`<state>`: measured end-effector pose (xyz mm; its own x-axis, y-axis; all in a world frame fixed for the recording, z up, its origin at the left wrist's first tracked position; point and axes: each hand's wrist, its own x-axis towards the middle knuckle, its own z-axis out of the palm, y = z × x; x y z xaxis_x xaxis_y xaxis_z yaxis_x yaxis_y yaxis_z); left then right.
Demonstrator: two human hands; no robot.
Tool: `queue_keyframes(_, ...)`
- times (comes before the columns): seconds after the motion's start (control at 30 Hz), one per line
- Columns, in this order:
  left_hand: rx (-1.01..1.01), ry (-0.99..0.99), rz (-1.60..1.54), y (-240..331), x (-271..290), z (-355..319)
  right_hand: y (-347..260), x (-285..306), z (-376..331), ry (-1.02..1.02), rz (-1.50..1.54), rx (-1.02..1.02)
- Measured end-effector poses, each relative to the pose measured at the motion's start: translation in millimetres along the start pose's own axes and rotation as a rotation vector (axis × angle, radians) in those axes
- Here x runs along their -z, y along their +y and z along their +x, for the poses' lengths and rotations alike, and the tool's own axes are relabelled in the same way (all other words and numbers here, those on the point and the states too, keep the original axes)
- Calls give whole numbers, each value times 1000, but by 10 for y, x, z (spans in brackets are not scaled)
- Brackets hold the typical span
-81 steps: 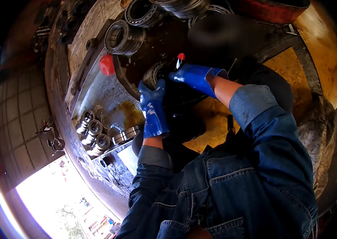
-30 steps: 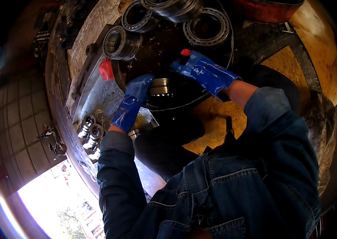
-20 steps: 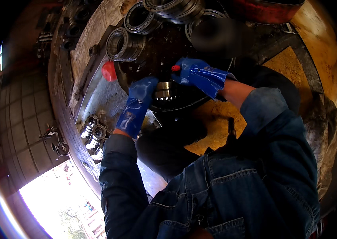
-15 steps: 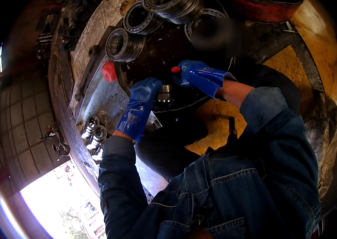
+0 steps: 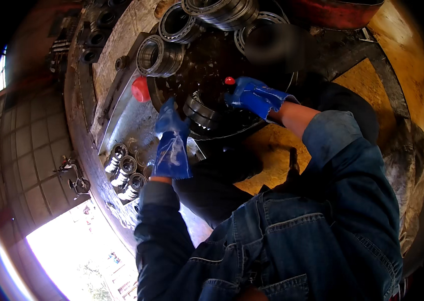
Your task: The person cleans a metal bearing by hand. They pick up the bearing, dip it into a container of dark liquid, and scrub the surface with a blue cloth. The cleaned bearing is then placed on a metal tray to the left.
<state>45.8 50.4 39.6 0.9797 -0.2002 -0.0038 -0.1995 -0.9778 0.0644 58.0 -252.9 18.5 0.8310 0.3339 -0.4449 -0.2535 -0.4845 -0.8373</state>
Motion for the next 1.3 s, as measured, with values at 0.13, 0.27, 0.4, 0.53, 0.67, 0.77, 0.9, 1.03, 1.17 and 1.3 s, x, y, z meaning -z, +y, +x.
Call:
queue_keyframes(0.13, 519, -210, -1178, 148, 284, -421, 143, -110, 268, 199, -16, 22)
queue_keyframes(0.27, 692, -173, -1413, 895, -51, -241, 134, 90, 192, 192, -119, 5)
queue_keyframes(0.4, 1037, 43, -1045, 1127, -32, -194, -112, 17, 199, 145, -119, -107)
queue_keyframes(0.53, 956, 84, -721, 1219, -173, -181, -34, 64, 160, 183, -127, -162)
queue_keyframes(0.67, 864, 62, -487, 1306, -53, -227, 69, 76, 259, 165, -150, -125)
queue_keyframes(0.77, 797, -1, -407, 1334, 92, -270, 122, 31, 272, 195, -138, -157)
queue_keyframes(0.9, 660, -162, -373, 859, 39, -201, 259, -70, 338, 235, 204, -158)
queue_keyframes(1.03, 720, -332, -661, 449, -24, 21, 135, -102, 318, 89, 596, -118)
queue_keyframes(1.17, 341, -393, -936, -154, -359, 64, -193, -262, 374, -85, 629, 31)
queue_keyframes(1.3, 286, -308, -989, -593, -794, 18, -489, -396, 324, -179, 499, 75)
